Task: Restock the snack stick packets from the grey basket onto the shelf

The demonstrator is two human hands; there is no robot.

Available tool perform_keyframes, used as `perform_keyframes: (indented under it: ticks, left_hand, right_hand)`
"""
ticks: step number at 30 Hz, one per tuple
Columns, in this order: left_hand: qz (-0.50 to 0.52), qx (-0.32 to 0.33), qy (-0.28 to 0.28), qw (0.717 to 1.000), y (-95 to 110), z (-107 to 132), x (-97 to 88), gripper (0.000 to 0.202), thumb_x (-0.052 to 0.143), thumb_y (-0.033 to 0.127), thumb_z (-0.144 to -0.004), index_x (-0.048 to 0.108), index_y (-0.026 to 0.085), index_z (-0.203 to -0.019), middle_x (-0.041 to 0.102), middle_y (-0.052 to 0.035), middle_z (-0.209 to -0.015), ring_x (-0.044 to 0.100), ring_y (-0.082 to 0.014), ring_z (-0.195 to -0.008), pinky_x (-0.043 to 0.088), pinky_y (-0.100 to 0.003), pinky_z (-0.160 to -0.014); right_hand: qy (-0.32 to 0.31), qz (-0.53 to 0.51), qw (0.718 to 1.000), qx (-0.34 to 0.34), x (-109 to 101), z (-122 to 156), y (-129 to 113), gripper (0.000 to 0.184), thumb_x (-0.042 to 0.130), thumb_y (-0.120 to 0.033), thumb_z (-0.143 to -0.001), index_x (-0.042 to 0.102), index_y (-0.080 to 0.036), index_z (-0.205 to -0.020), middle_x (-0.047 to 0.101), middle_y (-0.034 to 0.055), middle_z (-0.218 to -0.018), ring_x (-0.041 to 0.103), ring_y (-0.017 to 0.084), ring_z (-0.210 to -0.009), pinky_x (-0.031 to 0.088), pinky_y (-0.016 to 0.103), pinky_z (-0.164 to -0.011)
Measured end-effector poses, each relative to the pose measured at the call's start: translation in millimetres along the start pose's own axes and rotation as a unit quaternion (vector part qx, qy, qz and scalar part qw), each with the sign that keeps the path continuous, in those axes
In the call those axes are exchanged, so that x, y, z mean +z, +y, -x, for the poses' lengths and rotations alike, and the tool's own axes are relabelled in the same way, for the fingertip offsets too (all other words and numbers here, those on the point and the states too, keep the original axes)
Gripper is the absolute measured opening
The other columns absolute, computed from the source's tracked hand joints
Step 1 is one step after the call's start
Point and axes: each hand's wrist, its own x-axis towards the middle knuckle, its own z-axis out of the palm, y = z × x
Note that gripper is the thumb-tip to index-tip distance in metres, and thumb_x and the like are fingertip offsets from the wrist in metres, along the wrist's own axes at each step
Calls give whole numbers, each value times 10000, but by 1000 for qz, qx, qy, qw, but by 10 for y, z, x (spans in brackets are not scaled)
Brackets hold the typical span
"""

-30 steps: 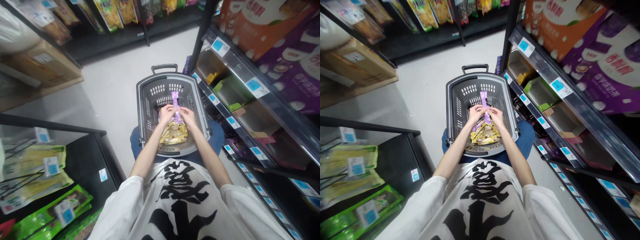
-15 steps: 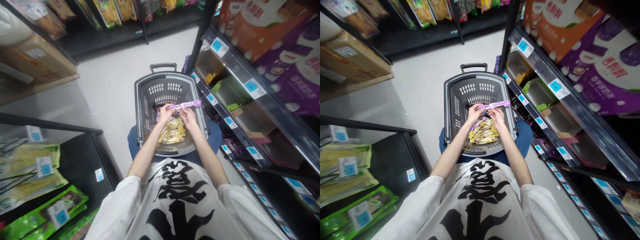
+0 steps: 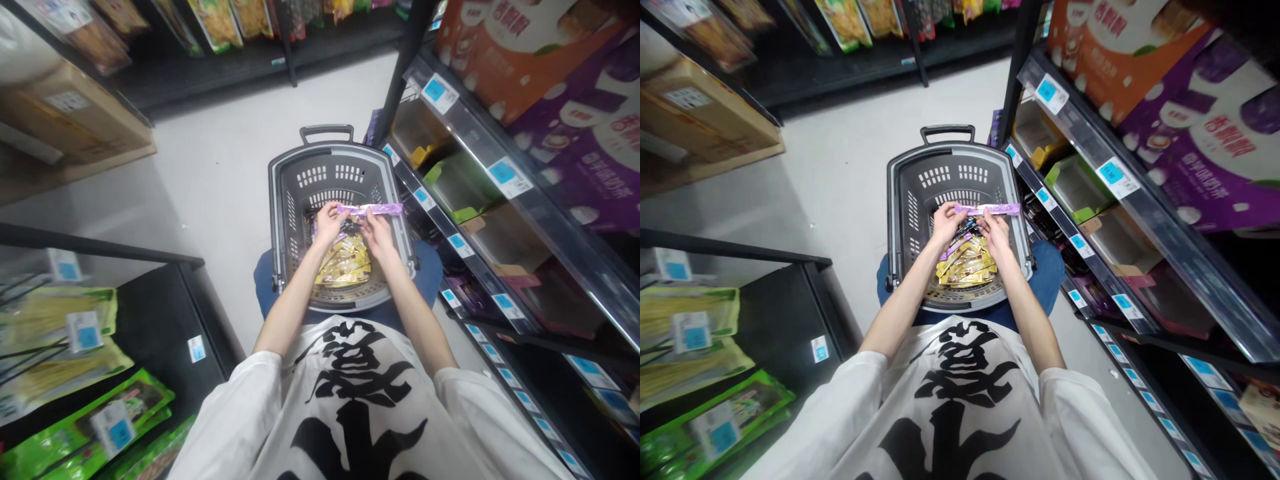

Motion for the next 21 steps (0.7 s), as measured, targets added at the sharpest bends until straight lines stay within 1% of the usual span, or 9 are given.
perform_keyframes:
  ticks: [4,8,11,13,15,18,21]
  left_hand:
    - [-1,0,-1,1000,8,-3,-6,322,853,220,-716,636,171,-950,725,-43,-931,687,-139,-874,544,-244,-865]
    - [-4,10,-12,1000,14,0,-12,291,823,224,-754,619,177,-957,721,-38,-918,687,-138,-861,552,-244,-861]
    - [-13,25,-16,999,15,-5,-17,256,794,195,-771,625,177,-963,723,-39,-925,691,-142,-876,548,-238,-854]
    - [-24,33,-12,999,10,-11,-18,251,795,180,-769,641,178,-967,728,-40,-939,694,-145,-900,541,-232,-859]
    - [-33,38,-5,999,2,-18,-15,252,806,180,-763,656,180,-966,734,-42,-948,697,-149,-917,536,-233,-870]
    - [-35,47,6,998,-3,-21,-6,263,825,202,-758,679,176,-975,744,-50,-962,703,-160,-939,543,-251,-902]
    - [-19,61,14,998,0,-26,0,295,842,255,-767,705,168,-1013,754,-63,-1008,708,-168,-977,547,-267,-941]
  right_hand:
    - [1,7,1000,-4,10,0,12,275,857,-347,-832,621,-214,-878,720,-21,-830,656,88,-708,515,187,-674]
    - [9,8,1000,-12,18,-3,36,295,884,-353,-789,638,-207,-858,734,-1,-837,672,103,-726,521,197,-652]
    - [29,2,999,-34,20,-8,37,318,894,-356,-760,673,-195,-921,762,27,-948,704,125,-818,528,213,-662]
    - [53,-8,997,-59,13,-15,20,345,881,-369,-766,687,-190,-987,769,43,-1047,713,139,-910,534,216,-678]
    - [73,-17,994,-76,1,-25,-4,366,867,-385,-777,695,-187,-1031,768,56,-1106,711,153,-984,546,222,-697]
    - [82,-24,993,-78,-12,-37,-34,358,859,-388,-786,712,-182,-1039,770,71,-1126,710,171,-1021,566,238,-715]
    - [79,-33,994,-72,-7,-42,-42,292,850,-358,-805,729,-181,-1004,768,79,-1151,710,167,-1024,572,229,-711]
